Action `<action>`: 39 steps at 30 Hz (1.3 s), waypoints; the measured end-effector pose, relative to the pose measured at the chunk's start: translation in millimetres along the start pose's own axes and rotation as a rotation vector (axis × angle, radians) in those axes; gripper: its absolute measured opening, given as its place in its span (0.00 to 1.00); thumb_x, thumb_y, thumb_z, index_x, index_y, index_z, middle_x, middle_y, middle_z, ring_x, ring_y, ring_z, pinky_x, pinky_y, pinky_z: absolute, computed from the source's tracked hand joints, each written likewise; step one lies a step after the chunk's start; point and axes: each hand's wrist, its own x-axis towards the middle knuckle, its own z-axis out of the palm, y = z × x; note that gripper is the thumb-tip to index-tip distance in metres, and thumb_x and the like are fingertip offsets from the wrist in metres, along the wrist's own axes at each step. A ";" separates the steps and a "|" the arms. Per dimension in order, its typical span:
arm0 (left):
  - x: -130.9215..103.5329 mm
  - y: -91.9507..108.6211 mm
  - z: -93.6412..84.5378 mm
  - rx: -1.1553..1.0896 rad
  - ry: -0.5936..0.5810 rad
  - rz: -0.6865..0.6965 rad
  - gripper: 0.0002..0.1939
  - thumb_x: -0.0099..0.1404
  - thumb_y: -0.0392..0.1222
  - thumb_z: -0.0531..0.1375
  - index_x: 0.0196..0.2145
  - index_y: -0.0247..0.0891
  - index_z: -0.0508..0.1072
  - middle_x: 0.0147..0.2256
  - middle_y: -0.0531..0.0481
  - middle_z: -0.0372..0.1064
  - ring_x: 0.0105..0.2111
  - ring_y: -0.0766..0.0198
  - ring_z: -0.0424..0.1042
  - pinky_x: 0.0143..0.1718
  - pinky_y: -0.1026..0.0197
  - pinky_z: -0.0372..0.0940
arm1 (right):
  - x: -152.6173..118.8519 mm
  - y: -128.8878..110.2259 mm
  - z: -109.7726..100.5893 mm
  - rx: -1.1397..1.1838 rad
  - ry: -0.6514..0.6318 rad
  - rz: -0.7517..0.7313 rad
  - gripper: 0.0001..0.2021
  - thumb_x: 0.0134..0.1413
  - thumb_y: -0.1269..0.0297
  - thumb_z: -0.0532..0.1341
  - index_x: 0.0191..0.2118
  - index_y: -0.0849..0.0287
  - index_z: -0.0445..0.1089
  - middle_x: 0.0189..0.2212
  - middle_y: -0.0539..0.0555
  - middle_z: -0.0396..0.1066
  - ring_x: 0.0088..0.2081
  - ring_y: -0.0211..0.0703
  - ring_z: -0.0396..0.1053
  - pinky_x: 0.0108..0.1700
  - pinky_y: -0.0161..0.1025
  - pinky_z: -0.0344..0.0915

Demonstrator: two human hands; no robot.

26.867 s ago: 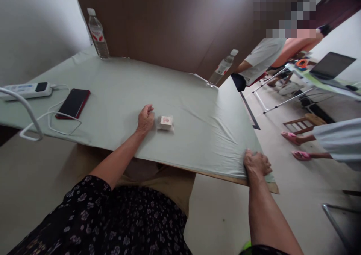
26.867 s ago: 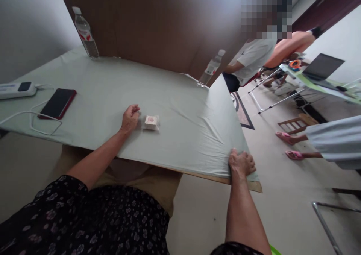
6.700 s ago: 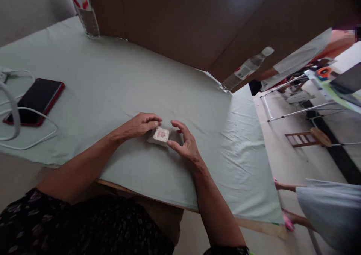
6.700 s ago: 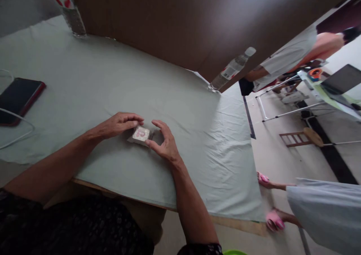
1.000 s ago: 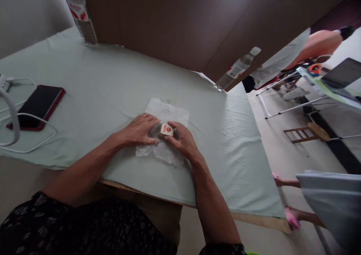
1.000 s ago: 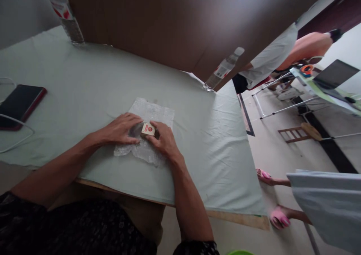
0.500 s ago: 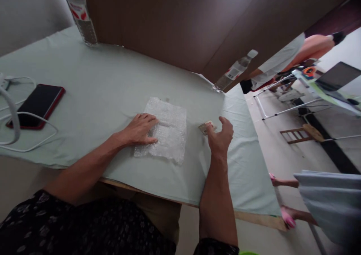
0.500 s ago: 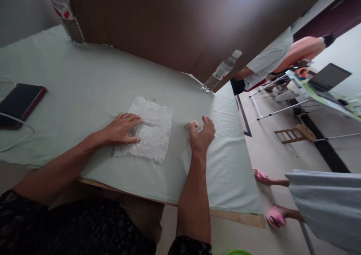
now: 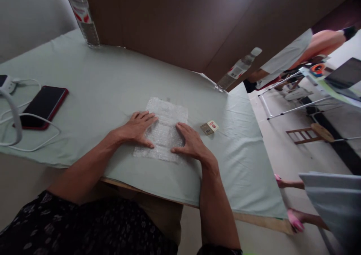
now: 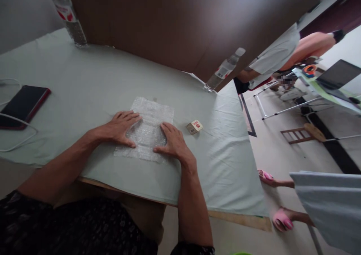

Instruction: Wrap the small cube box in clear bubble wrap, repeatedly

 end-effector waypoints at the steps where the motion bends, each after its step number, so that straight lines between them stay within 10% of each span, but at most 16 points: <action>1: -0.2 -1.5 -0.9 0.002 -0.018 0.000 0.59 0.53 0.72 0.63 0.71 0.36 0.47 0.72 0.33 0.42 0.71 0.39 0.41 0.68 0.42 0.37 | -1.4 3.4 -2.5 0.002 -0.012 0.000 0.52 0.40 0.40 0.72 0.69 0.55 0.56 0.69 0.66 0.54 0.70 0.65 0.53 0.68 0.62 0.53; 12: -1.5 -9.9 -2.9 -0.024 -0.070 0.043 0.59 0.52 0.70 0.64 0.71 0.37 0.48 0.72 0.34 0.40 0.72 0.39 0.39 0.69 0.39 0.34 | -11.1 10.0 -14.9 0.090 0.012 0.012 0.42 0.39 0.48 0.75 0.62 0.56 0.67 0.66 0.65 0.61 0.67 0.64 0.59 0.66 0.63 0.56; 16: 1.3 -11.3 -4.1 -0.081 0.061 0.020 0.45 0.60 0.65 0.61 0.68 0.40 0.57 0.69 0.36 0.52 0.69 0.43 0.49 0.68 0.41 0.43 | -18.4 12.4 -26.8 0.237 0.409 0.103 0.17 0.53 0.53 0.66 0.47 0.56 0.76 0.46 0.58 0.78 0.50 0.54 0.75 0.58 0.58 0.66; 20: 4.1 -7.4 -10.6 -0.183 0.322 0.028 0.28 0.65 0.56 0.59 0.59 0.42 0.69 0.59 0.42 0.69 0.60 0.49 0.65 0.63 0.45 0.56 | -21.5 12.1 -34.4 0.346 0.833 0.269 0.13 0.58 0.55 0.62 0.43 0.57 0.76 0.38 0.55 0.79 0.40 0.48 0.76 0.48 0.51 0.72; 31: 4.4 1.4 5.3 -0.055 0.075 0.080 0.42 0.60 0.62 0.63 0.65 0.38 0.60 0.68 0.36 0.54 0.69 0.44 0.51 0.68 0.45 0.48 | 11.2 -43.7 10.6 -0.014 0.051 -0.166 0.24 0.56 0.55 0.67 0.58 0.50 0.71 0.65 0.61 0.63 0.66 0.60 0.60 0.64 0.61 0.58; 39: 4.8 4.3 -2.7 -0.093 0.035 0.069 0.43 0.58 0.59 0.65 0.65 0.39 0.60 0.69 0.38 0.52 0.69 0.44 0.50 0.68 0.46 0.47 | -86.3 -7.2 -15.1 0.048 0.030 -0.084 0.14 0.57 0.58 0.66 0.49 0.48 0.78 0.61 0.58 0.70 0.61 0.60 0.68 0.59 0.62 0.66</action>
